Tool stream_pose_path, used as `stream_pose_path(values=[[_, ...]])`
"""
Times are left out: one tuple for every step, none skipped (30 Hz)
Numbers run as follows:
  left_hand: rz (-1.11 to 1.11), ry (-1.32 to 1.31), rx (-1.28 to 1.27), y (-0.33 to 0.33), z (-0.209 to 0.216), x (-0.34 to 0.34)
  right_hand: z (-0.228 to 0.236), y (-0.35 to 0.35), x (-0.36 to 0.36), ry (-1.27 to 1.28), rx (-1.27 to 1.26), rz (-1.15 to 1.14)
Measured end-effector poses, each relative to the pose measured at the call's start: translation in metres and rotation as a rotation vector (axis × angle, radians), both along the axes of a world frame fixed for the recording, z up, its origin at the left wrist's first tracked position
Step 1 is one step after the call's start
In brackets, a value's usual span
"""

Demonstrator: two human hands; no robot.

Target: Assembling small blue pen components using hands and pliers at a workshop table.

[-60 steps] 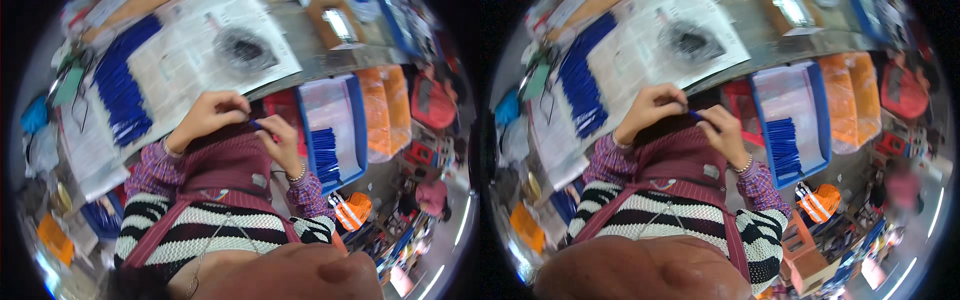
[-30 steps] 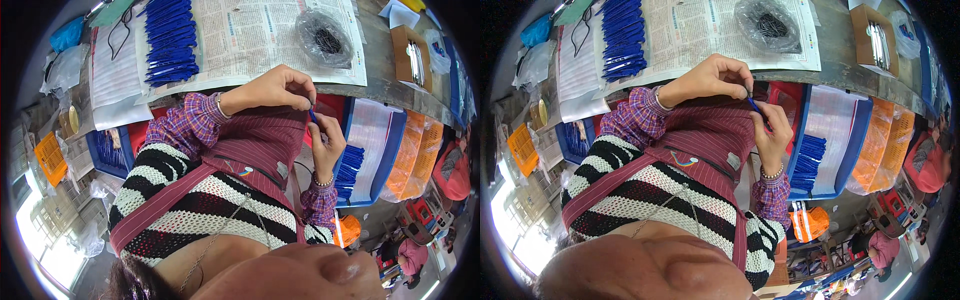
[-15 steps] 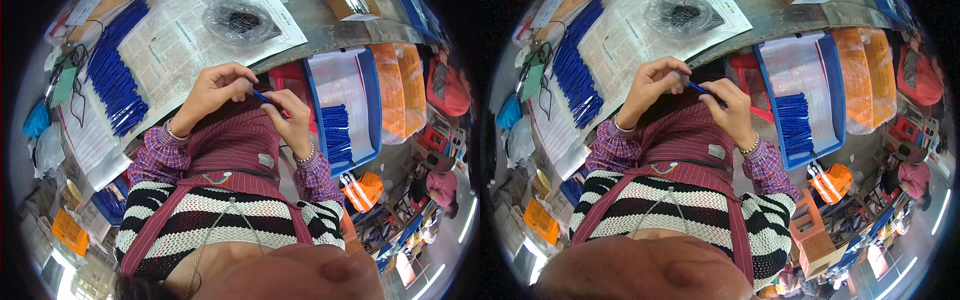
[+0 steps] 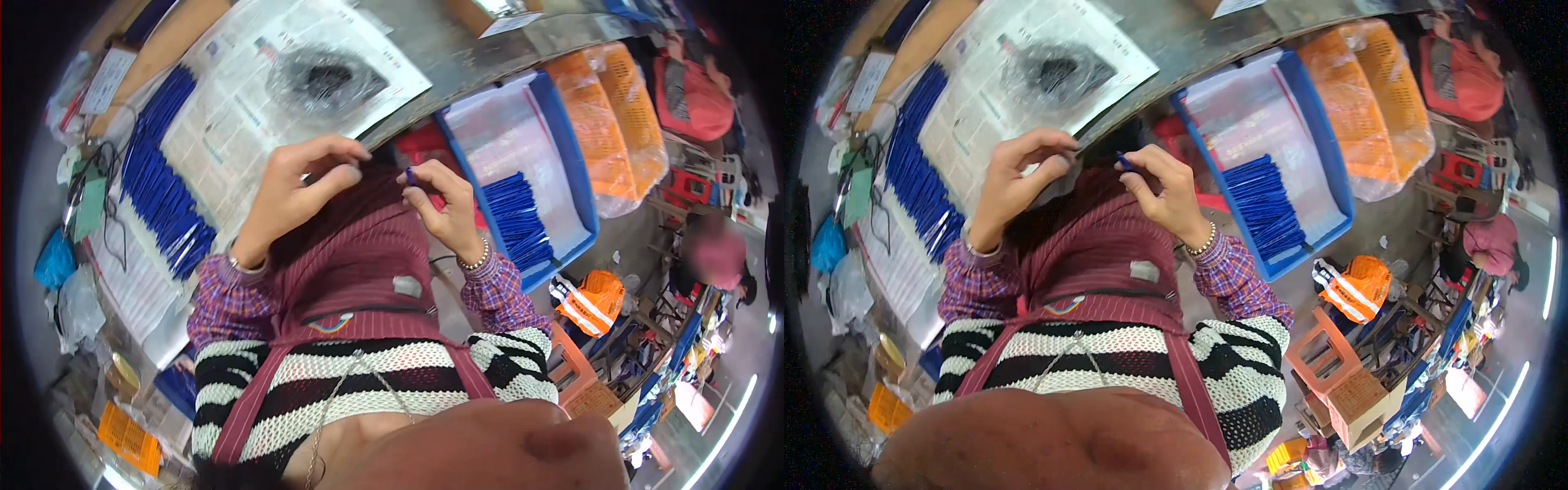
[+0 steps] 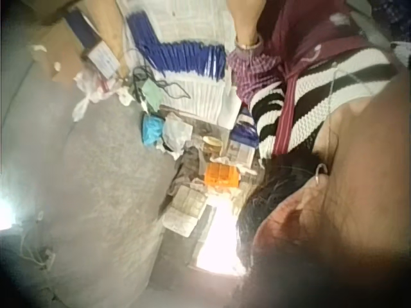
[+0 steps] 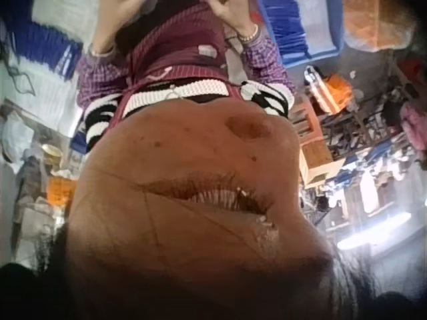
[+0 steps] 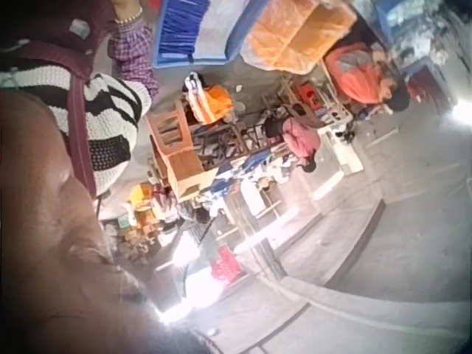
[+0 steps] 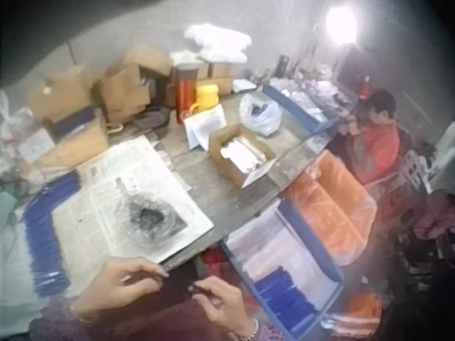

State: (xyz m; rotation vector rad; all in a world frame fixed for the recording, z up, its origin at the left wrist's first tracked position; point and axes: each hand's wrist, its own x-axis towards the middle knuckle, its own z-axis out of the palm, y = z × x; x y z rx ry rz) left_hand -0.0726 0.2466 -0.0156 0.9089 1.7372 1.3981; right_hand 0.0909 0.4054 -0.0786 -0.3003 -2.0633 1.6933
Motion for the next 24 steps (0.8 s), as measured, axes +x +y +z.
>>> stream_pose_path(values=[[0.013,0.152,-0.020,0.003,0.013,-0.003,0.000,0.007,0.005,-0.055,-0.113,0.000],[0.023,0.307,-0.010,0.008,0.021,-0.008,-0.002,0.016,0.011,-0.069,-0.119,-0.033],[0.018,0.419,0.021,0.013,0.028,-0.013,-0.007,0.025,0.017,-0.080,-0.130,-0.064],[0.024,0.529,0.044,0.016,0.035,-0.018,-0.015,0.035,0.023,-0.077,-0.024,-0.096],[0.017,0.607,0.020,0.020,0.042,-0.023,-0.020,0.046,0.030,-0.096,0.054,-0.122],[0.034,0.696,0.010,0.023,0.041,-0.030,-0.023,0.054,0.035,-0.116,0.126,-0.148],[0.050,0.783,-0.001,0.027,0.040,-0.039,-0.023,0.063,0.041,-0.114,0.226,-0.162],[0.056,0.847,-0.011,0.031,0.038,-0.048,-0.024,0.069,0.046,-0.146,0.232,-0.195],[0.062,0.901,-0.023,0.034,0.032,-0.059,-0.026,0.073,0.052,-0.180,0.237,-0.229],[0.067,0.957,-0.036,0.035,0.025,-0.071,-0.031,0.079,0.057,-0.193,0.295,-0.252],[0.069,1.020,-0.096,0.037,0.018,-0.083,-0.035,0.083,0.063,-0.190,0.295,-0.253],[0.069,1.021,-0.097,0.037,0.006,-0.095,-0.040,0.086,0.068,-0.250,0.316,-0.255],[0.069,1.050,-0.160,0.037,-0.005,-0.105,-0.046,0.091,0.074,-0.308,0.337,-0.258],[0.070,1.077,-0.224,0.035,-0.016,-0.111,-0.058,0.098,0.080,-0.352,0.378,-0.233],[0.065,1.076,-0.226,0.038,-0.021,-0.110,-0.069,0.101,0.086,-0.354,0.374,-0.235],[0.060,1.054,-0.307,0.040,-0.024,-0.108,-0.077,0.103,0.089,-0.388,0.441,-0.247],[0.055,1.031,-0.388,0.042,-0.025,-0.106,-0.084,0.104,0.092,-0.422,0.508,-0.258],[0.054,1.006,-0.376,0.043,-0.024,-0.103,-0.088,0.106,0.093,-0.425,0.504,-0.256],[0.051,1.003,-0.380,0.042,-0.025,-0.103,-0.092,0.107,0.094,-0.392,0.504,-0.260],[0.034,1.035,-0.375,0.042,-0.025,-0.103,-0.095,0.107,0.095,-0.359,0.504,-0.265],[0.017,1.066,-0.369,0.042,-0.025,-0.103,-0.096,0.108,0.095,-0.385,0.507,-0.262],[0.015,1.064,-0.370,0.042,-0.026,-0.103,-0.097,0.108,0.095,-0.388,0.506,-0.262],[0.014,1.063,-0.376,0.041,-0.026,-0.103,-0.098,0.108,0.094,-0.414,0.466,-0.248],[0.010,1.064,-0.379,0.041,-0.025,-0.103,-0.098,0.107,0.094,-0.441,0.425,-0.236]])
